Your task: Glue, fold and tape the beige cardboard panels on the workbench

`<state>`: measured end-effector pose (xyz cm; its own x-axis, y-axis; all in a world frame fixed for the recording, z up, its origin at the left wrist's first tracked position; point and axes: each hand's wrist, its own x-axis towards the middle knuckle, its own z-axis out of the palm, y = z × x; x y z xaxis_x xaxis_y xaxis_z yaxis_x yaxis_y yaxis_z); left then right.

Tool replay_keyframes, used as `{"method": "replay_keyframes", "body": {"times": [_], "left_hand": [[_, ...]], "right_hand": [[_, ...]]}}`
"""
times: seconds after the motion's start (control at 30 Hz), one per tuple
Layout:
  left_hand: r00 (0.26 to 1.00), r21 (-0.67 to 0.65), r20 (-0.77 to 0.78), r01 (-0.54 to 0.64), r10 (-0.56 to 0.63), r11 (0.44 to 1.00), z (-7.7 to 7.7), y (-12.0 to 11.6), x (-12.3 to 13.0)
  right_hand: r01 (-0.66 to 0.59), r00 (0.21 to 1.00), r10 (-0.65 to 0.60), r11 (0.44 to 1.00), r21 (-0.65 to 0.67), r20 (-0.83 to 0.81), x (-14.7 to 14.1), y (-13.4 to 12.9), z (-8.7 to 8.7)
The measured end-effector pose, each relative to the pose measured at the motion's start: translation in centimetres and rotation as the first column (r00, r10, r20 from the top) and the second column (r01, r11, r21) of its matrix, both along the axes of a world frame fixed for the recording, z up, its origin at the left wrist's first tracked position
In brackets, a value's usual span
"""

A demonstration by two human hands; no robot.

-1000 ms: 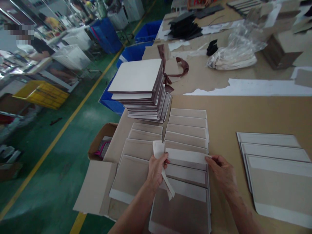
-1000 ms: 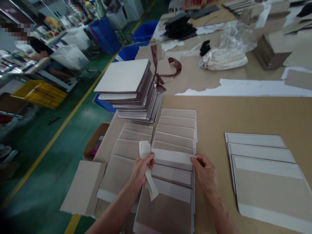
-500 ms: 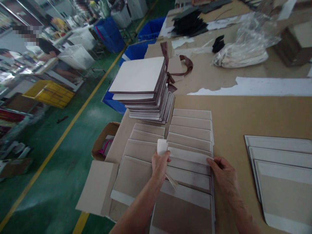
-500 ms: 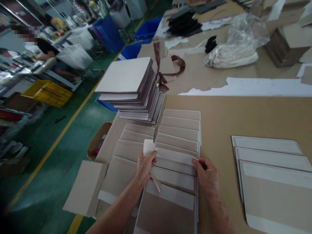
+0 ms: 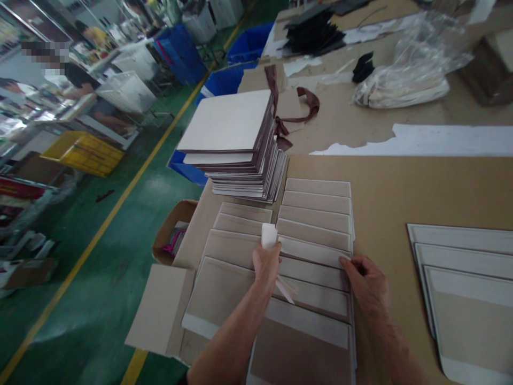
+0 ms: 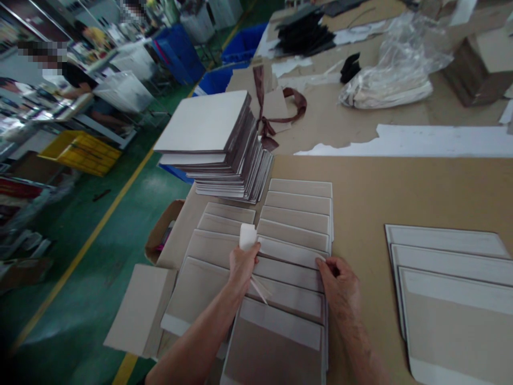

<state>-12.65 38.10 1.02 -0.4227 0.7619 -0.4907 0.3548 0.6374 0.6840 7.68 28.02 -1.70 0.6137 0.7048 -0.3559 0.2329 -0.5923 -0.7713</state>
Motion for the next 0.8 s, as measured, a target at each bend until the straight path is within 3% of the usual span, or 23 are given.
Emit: {"method": "replay_keyframes", "body": {"times": [0.43,0.8], "left_hand": [[0.996,-0.005,-0.077,0.044,-0.044,0.999,-1.1,0.3,-0.1],[0.987,-0.021,-0.137,0.082,-0.085,0.996,-0.8,0.5,-0.1]], "right_hand": [[0.009,0.999,-0.005,0.998,-0.07,0.048,-0.3,0.5,-0.3],[0.007,0.998,-0.006,1.0,-0.02,0.055,-0.5,0.8,0.0]]}}
